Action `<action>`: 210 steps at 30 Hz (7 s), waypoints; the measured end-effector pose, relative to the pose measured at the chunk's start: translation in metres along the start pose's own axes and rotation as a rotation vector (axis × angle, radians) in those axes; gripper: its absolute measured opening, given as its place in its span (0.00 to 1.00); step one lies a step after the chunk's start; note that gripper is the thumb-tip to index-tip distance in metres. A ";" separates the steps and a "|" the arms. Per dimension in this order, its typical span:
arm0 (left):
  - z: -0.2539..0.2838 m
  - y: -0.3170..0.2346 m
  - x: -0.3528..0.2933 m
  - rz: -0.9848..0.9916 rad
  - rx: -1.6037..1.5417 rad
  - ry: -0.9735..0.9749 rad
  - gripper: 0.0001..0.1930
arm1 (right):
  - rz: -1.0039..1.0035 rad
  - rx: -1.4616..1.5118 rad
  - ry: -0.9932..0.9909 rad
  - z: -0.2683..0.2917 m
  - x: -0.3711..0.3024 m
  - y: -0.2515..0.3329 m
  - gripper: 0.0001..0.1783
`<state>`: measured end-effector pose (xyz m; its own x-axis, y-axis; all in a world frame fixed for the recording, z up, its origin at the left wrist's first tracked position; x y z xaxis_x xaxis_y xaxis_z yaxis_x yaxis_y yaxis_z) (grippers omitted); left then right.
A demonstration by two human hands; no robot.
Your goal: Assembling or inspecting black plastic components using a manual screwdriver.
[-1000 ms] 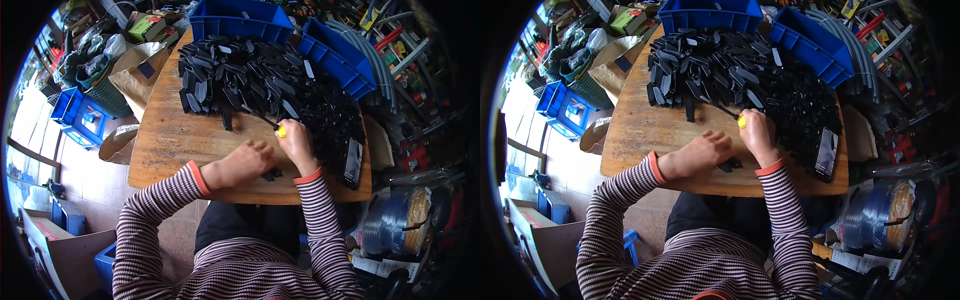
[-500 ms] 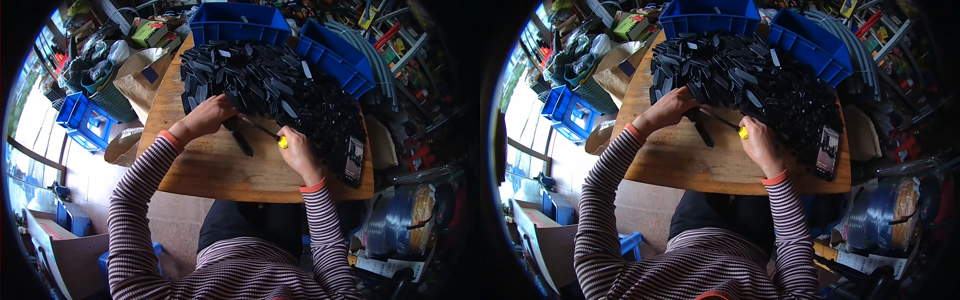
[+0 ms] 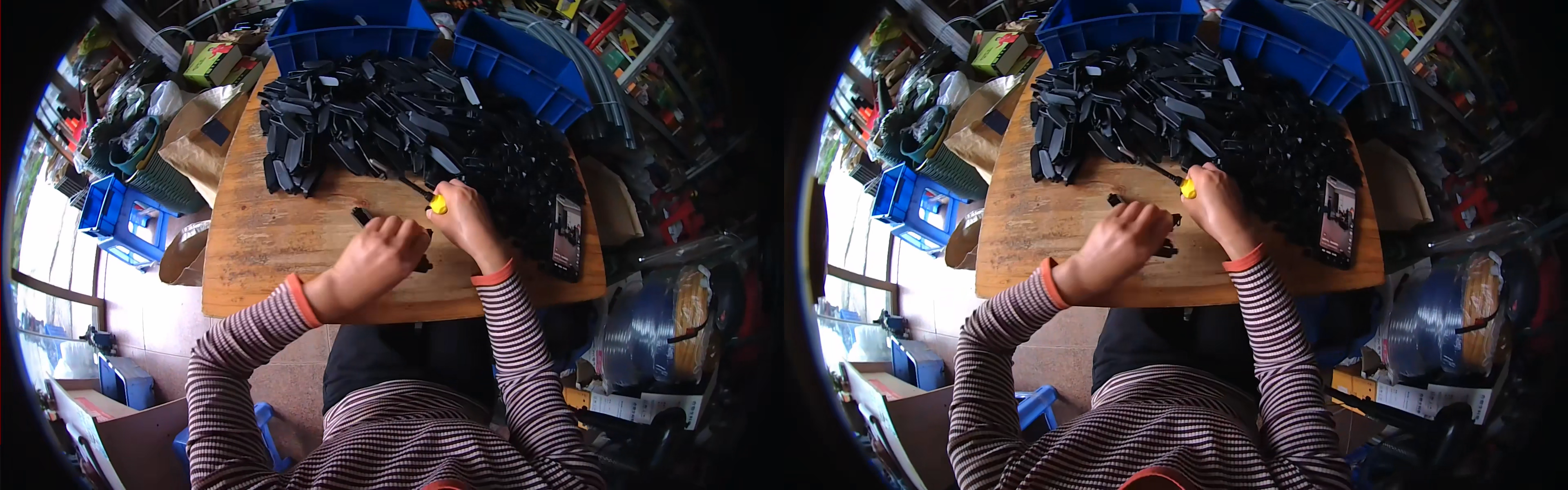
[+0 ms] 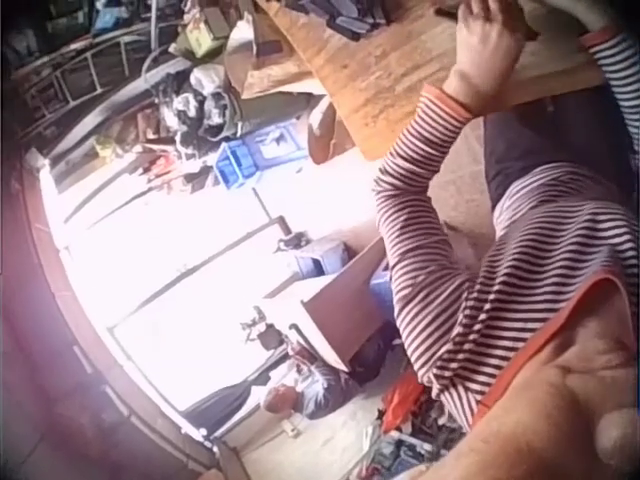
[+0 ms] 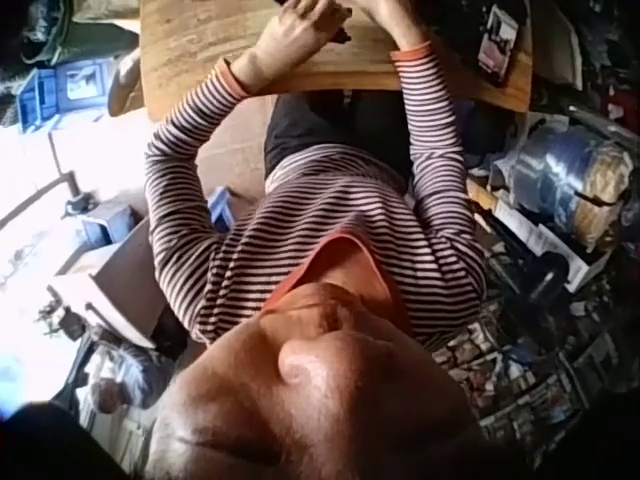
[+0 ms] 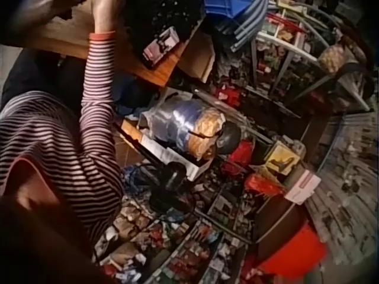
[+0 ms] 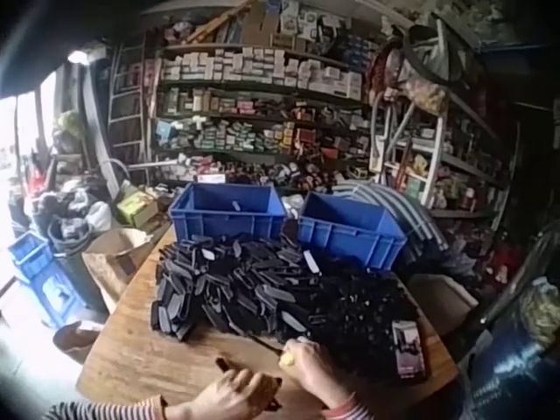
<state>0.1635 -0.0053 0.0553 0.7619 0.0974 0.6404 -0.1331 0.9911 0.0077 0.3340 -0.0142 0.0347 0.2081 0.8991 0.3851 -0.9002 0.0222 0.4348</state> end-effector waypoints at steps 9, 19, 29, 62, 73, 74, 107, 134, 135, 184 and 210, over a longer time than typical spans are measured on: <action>-0.044 -0.039 0.007 0.131 0.075 0.186 0.10 | 0.085 0.134 -0.095 0.044 -0.034 -0.012 0.11; -0.019 -0.013 -0.013 0.266 -0.354 0.253 0.21 | 0.001 0.209 -0.118 0.054 -0.052 -0.003 0.08; -0.010 -0.020 0.000 -0.034 -0.372 0.165 0.22 | -0.019 0.245 -0.172 0.050 -0.051 0.006 0.08; -0.029 -0.036 -0.008 -0.266 -0.164 0.191 0.18 | 0.025 0.380 -0.078 0.067 -0.024 0.021 0.02; -0.031 -0.031 -0.007 -0.257 -0.191 0.196 0.18 | -0.189 0.813 -0.529 0.058 -0.035 0.006 0.03; -0.029 -0.029 -0.005 -0.257 -0.233 0.203 0.18 | -0.186 0.811 -0.534 0.065 -0.036 0.000 0.03; 0.064 0.341 0.173 0.244 0.095 -0.447 0.31 | -0.043 -0.001 -0.015 0.033 -0.054 -0.001 0.13; -0.032 0.024 0.022 -0.166 -0.441 0.180 0.14 | -0.173 0.099 -0.143 0.052 -0.053 -0.032 0.10; -0.036 0.021 0.022 -0.175 -0.422 0.148 0.14 | -0.141 0.094 -0.154 0.047 -0.049 -0.027 0.10; -0.036 -0.023 -0.010 -0.303 -0.080 0.131 0.17 | 0.114 0.190 -0.067 0.030 -0.037 0.010 0.10; -0.033 -0.020 -0.008 -0.281 -0.111 0.201 0.19 | -0.107 0.868 -0.587 0.083 -0.008 0.009 0.07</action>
<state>0.1813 -0.0230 0.0248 0.8696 -0.1756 0.4614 0.1607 0.9844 0.0718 0.3564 -0.0572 0.1033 0.6320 0.5527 0.5432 -0.3318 -0.4405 0.8342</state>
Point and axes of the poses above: each hand's wrist, its own x-axis towards the middle knuckle, its own z-axis out of the back of the hand, y = z × x, the point moved 4 cm from there along x, towards the middle knuckle, and after that the axes turned 6 degrees about -y, right-handed, at the moved point
